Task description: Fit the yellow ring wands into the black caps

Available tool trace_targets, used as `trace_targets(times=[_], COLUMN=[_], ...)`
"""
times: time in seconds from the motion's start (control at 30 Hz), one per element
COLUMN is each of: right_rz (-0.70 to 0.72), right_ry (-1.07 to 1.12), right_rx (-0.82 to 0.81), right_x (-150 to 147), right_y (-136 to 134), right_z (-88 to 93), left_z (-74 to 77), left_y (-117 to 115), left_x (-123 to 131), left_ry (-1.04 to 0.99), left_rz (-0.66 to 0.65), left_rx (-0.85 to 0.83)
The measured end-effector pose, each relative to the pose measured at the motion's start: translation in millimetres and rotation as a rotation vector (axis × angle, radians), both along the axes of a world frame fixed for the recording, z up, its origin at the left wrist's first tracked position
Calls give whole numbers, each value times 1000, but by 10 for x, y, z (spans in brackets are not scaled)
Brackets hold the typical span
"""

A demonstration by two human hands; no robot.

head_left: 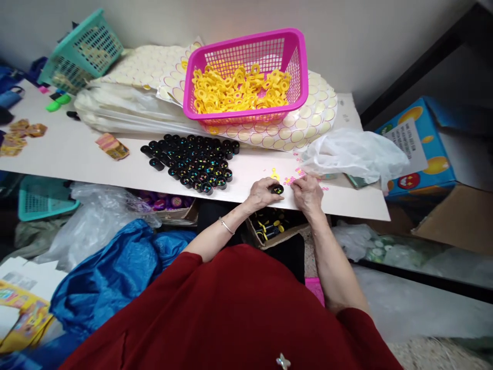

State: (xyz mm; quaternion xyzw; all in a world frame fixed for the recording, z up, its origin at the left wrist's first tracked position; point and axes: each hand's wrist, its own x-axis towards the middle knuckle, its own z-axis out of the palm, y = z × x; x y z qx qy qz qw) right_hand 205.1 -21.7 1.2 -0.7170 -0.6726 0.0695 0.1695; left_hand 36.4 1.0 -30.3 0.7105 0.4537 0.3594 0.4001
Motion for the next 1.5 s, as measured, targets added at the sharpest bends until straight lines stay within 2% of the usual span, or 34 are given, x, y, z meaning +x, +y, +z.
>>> trace_targets(times=[0.17, 0.33, 0.47, 0.57, 0.67, 0.73, 0.9, 1.13, 1.3, 1.5], right_rz=[19, -28, -82, -5, 111, 132, 51, -179, -152, -231], right_ry=[-51, 205, 306, 202, 57, 19, 66, 195, 110, 201], right_rx=[-34, -239, -280, -243, -119, -67, -99, -190, -218, -154], right_x=[-65, -20, 40, 18, -49, -81, -69, -23, -18, -15], right_y=[-31, -16, 59, 48, -56, -138, -195, -31, 33, 47], right_z=[64, 102, 84, 74, 59, 43, 29, 76, 100, 51], left_z=[-1, 29, 19, 16, 28, 38, 43, 32, 23, 19], left_y=[-29, -45, -43, -45, -46, -45, -44, -48, -45, -50], left_x=[-31, -21, -12, -14, -22, -28, -36, -24, -27, -27], left_ry=[49, 82, 79, 84, 88, 90, 100, 77, 64, 92], left_rz=[-15, -18, -8, -17, -36, -48, -48, -31, -34, -43], left_rx=[39, 62, 85, 87, 90, 90, 92, 103, 120, 126])
